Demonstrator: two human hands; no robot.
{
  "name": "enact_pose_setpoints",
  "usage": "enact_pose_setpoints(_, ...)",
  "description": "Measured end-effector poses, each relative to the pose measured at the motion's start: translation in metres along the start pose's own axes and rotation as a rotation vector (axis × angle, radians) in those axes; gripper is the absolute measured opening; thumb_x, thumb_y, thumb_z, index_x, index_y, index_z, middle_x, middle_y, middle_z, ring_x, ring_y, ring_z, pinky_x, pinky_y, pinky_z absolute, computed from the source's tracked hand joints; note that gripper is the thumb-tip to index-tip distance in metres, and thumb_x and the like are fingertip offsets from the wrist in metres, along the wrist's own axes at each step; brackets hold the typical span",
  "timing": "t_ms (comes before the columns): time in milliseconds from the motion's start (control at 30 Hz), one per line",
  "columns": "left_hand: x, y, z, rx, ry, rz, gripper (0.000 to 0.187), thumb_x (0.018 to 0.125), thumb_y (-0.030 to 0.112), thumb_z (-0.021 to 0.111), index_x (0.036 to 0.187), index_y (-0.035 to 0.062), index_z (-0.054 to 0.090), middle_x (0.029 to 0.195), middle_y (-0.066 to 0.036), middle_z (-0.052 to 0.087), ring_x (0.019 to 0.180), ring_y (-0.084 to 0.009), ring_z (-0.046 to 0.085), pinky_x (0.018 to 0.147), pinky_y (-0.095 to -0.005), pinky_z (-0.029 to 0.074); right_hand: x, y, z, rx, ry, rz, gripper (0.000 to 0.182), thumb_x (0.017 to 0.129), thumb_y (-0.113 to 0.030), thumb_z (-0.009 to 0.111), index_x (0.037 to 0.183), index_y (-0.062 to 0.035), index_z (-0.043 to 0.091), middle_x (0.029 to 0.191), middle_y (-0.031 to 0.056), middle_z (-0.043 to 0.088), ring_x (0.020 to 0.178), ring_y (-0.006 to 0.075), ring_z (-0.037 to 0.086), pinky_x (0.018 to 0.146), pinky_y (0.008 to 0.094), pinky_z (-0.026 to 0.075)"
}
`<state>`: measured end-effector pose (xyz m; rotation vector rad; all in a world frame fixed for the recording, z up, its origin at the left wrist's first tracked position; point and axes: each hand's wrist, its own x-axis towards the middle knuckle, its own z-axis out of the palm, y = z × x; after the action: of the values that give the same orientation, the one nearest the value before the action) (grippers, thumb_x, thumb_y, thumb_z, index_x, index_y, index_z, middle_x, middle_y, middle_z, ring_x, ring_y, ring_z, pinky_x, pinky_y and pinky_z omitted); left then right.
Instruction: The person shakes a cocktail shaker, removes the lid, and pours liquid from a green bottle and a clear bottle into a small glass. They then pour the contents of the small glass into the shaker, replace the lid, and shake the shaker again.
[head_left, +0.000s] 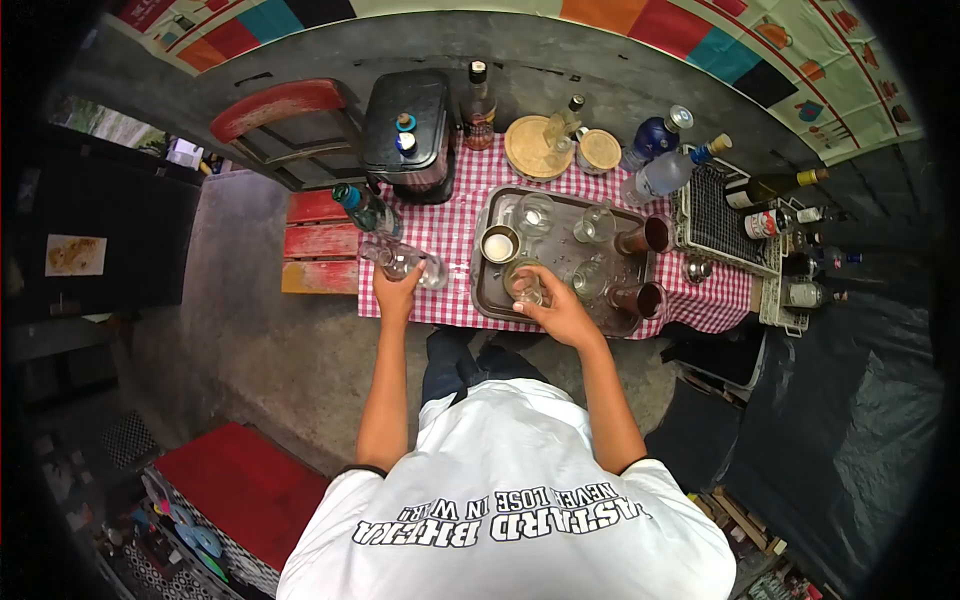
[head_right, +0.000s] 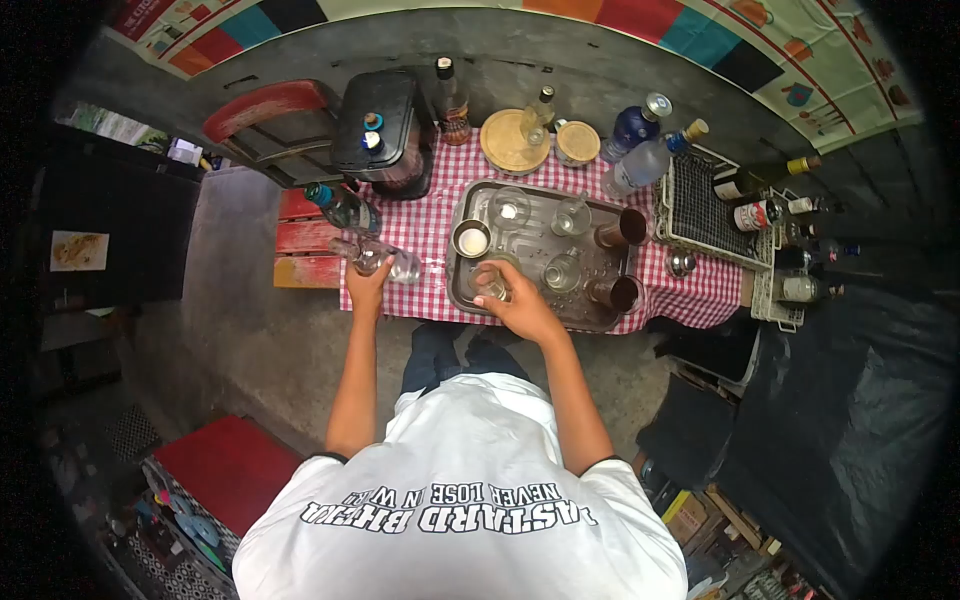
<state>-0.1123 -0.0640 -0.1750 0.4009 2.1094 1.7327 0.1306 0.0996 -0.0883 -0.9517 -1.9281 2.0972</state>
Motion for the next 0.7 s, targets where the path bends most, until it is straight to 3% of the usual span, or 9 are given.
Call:
enact_pose_setpoints(67,-0.010,0.020,-0.016,-0.158,-0.117,-0.080,0.052,0.077,0.011,0.083,0.121,0.0008,0.057,0.110,-0.010,0.066,0.101,-0.0174,0.063,0.087,-0.0319,0.050,0.006,-0.016,0.004,0.064,-0.038,-0.010,0.053,0.085,-0.009,0.075,0.132,-0.0051,0.051,0.120,0.0092,0.064,0.110,0.0194,0.062,0.096,0.0324,0.049)
enact_pose_setpoints(167,-0.025,0.048,-0.027,-0.478,-0.171,0.009,0.059,0.077,0.009,0.081,0.127,0.0022,0.052,0.112,-0.011,0.065,0.105,-0.0197,0.063,0.091,-0.0349,0.051,0.014,-0.040,0.008,0.062,-0.091,-0.093,0.052,0.086,-0.001,0.072,0.133,-0.0050,0.050,0.121,0.0057,0.060,0.112,0.0154,0.059,0.096,0.0300,0.048)
enact_pose_setpoints(233,-0.031,0.070,-0.032,-0.579,-0.177,0.005,0.068,0.076,0.018,0.082,0.132,0.0044,0.047,0.114,-0.011,0.063,0.107,-0.0225,0.062,0.094,-0.0386,0.051,0.016,-0.060,0.012,0.148,-0.090,-0.163,0.053,0.086,-0.003,0.073,0.133,-0.0043,0.050,0.121,0.0053,0.060,0.112,0.0150,0.058,0.096,0.0307,0.048)
enact_pose_setpoints(267,-0.031,0.076,-0.034,-0.649,-0.219,0.014,0.070,0.076,0.026,0.081,0.133,0.0056,0.046,0.114,-0.011,0.063,0.107,-0.0232,0.062,0.094,-0.0389,0.051,0.018,-0.072,0.013,0.092,-0.092,-0.207,0.054,0.083,-0.007,0.075,0.131,-0.0049,0.052,0.121,0.0090,0.062,0.114,0.0194,0.060,0.099,0.0339,0.048)
enact_pose_setpoints(333,-0.032,0.101,-0.034,-0.724,-0.269,-0.023,0.074,0.077,0.047,0.076,0.133,0.0086,0.046,0.110,-0.011,0.061,0.104,-0.0254,0.063,0.092,-0.0398,0.053,0.018,-0.093,0.018,0.057,-0.075,-0.256,0.054,0.083,-0.007,0.075,0.131,-0.0052,0.052,0.121,0.0089,0.062,0.114,0.0193,0.060,0.099,0.0341,0.048)
enact_pose_setpoints(433,-0.026,0.137,-0.032,-0.955,-0.411,-0.128,0.070,0.077,0.040,0.075,0.131,0.0062,0.046,0.106,-0.014,0.063,0.099,-0.0275,0.064,0.091,-0.0412,0.052,0.016,-0.118,0.024,0.023,-0.056,-0.328,0.054,0.082,-0.006,0.075,0.131,-0.0049,0.052,0.121,0.0090,0.062,0.114,0.0185,0.060,0.099,0.0340,0.048)
enact_pose_setpoints(500,-0.016,0.147,-0.033,-0.967,-0.484,-0.068,0.073,0.079,0.045,0.074,0.135,0.0084,0.044,0.106,-0.013,0.060,0.096,-0.0274,0.065,0.088,-0.0419,0.055,0.019,-0.124,0.029,0.110,-0.068,-0.389,0.055,0.082,-0.006,0.075,0.132,-0.0037,0.052,0.120,0.0078,0.061,0.114,0.0171,0.059,0.098,0.0333,0.048)
enact_pose_setpoints(600,-0.001,0.159,-0.031,-1.045,-0.651,0.034,0.070,0.079,0.034,0.076,0.135,0.0078,0.043,0.098,-0.014,0.062,0.090,-0.0297,0.067,0.080,-0.0436,0.058,0.019,-0.141,0.035,0.103,-0.079,-0.427,0.056,0.081,-0.005,0.075,0.132,-0.0026,0.052,0.118,0.0063,0.061,0.113,0.0157,0.059,0.098,0.0327,0.048)
enact_pose_setpoints(700,0.016,0.169,-0.032,-1.023,-0.782,0.076,0.070,0.077,0.035,0.077,0.132,0.0070,0.044,0.098,-0.015,0.062,0.088,-0.0296,0.068,0.078,-0.0430,0.058,0.015,-0.161,0.041,0.044,-0.061,-0.472,0.055,0.081,-0.004,0.075,0.131,-0.0024,0.052,0.117,0.0066,0.061,0.111,0.0158,0.059,0.097,0.0325,0.048)
